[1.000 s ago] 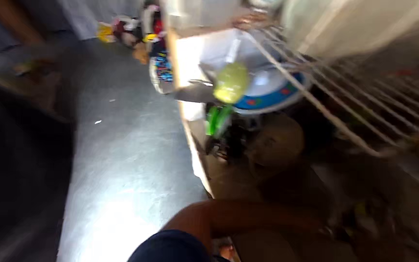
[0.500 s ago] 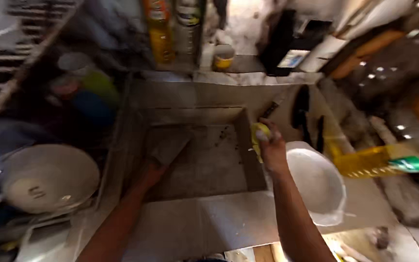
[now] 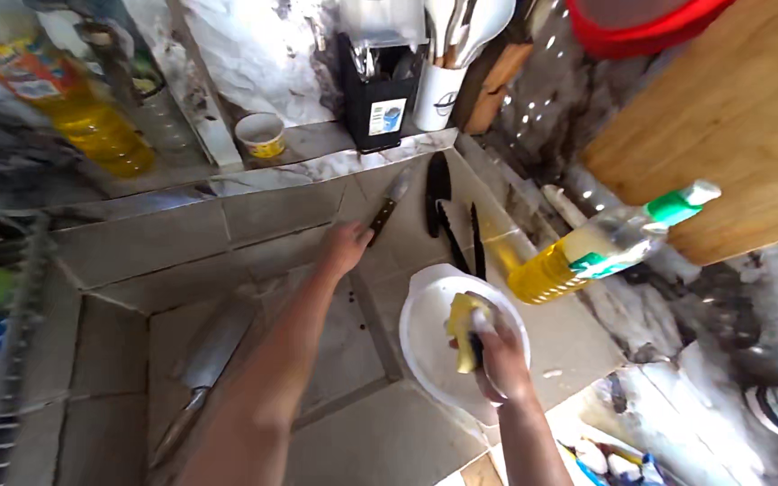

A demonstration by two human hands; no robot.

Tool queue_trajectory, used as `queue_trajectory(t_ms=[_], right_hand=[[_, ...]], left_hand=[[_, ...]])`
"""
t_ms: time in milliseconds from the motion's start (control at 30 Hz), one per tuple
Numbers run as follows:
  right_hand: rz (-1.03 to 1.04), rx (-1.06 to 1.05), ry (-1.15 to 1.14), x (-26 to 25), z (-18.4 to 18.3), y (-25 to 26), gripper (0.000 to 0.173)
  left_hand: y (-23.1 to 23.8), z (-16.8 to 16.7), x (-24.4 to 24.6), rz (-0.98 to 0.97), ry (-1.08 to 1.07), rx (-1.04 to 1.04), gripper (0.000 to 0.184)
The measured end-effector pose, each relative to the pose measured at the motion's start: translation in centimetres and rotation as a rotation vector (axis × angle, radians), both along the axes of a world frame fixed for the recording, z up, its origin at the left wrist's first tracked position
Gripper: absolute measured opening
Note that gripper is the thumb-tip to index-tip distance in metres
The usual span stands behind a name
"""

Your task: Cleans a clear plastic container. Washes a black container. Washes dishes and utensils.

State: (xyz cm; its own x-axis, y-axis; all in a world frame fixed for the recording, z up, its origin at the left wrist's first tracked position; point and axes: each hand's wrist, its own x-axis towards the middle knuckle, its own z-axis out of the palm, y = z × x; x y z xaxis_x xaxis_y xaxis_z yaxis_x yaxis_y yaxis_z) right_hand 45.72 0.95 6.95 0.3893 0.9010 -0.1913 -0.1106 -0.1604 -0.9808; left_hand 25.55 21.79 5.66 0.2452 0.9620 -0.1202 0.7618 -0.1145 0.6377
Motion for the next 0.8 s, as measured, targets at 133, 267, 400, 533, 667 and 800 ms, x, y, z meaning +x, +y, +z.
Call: queue_trajectory(t_ms=[133,267,400,533,667,800], right_hand=[[0.14,0.13,0.614,1.3,-1.2,-1.5,0.083],[0.247,0.155,0.606,1.8,-1.2,-2.1,0.111],[0.118,0.161,0.203,-2.1,0.1,0.7,0.09],[0.025,0.248,0.095,-8.1,1.0,6.0,0.063],[0.256,0.046,0.081,-14.6,3.3,8.7,0.032],[0.36,-0.104,-0.124,-17.6,5.8,12.1,0.041]], left_hand=[[4.7,-2.5,8.4,0.008,0.056,0.027,0.054],[3.5,-1.6,7.5,0.128,-0.089,-0.257,0.042],[-3.7,0.6,2.1,0.067,-0.484,-0.448,0.035],[-12.1,2.6,-2.8,-0.01,-0.808,-0.547,0.032],[-16.2,3.7,-7.6,0.061,-0.785,-0.592,0.028],[-19.3,3.9,-12.1,0.183,-0.779,-0.618,0.023]])
